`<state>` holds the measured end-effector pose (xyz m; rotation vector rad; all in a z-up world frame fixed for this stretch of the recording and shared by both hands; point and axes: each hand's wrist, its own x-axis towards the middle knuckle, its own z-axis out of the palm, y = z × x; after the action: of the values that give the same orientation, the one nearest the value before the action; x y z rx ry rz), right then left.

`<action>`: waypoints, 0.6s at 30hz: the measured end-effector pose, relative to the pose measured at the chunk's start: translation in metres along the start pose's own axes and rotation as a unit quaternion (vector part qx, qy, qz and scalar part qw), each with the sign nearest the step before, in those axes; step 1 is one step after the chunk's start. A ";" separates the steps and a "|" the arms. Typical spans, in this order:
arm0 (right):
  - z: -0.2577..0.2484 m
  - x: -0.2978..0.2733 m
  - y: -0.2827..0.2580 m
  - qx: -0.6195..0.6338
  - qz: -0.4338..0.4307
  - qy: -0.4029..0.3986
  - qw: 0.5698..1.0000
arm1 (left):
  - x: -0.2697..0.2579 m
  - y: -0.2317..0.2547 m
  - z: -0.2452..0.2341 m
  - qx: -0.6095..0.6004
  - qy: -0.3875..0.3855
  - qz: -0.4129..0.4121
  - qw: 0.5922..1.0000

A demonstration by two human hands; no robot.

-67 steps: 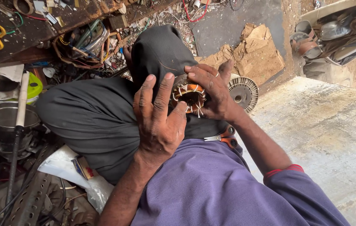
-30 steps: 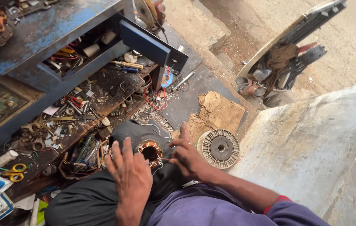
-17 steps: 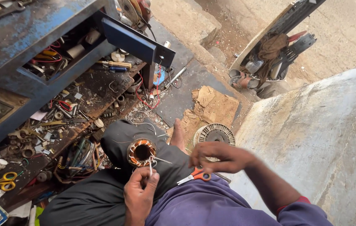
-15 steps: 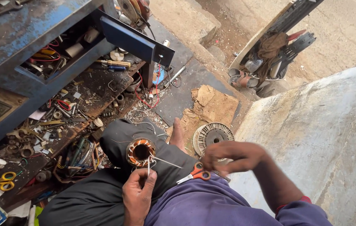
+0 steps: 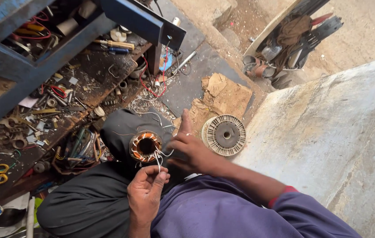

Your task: The person is repairing a cylindrical electrical component, likely a motor stator, by hand. They are wrapping white wire around the copper windings, using a pair of scissors to cut the wire, and adjusting the component's position.

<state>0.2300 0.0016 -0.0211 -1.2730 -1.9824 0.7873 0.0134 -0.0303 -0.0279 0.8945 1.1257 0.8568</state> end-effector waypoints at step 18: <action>-0.067 -0.007 -0.008 0.167 0.027 -0.069 0.983 | -0.007 0.020 0.001 0.083 0.033 0.093 0.992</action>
<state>0.2799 0.0019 0.0242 -1.1022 -1.8288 1.2073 0.0110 -0.0292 -0.0064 1.1294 1.1975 0.9616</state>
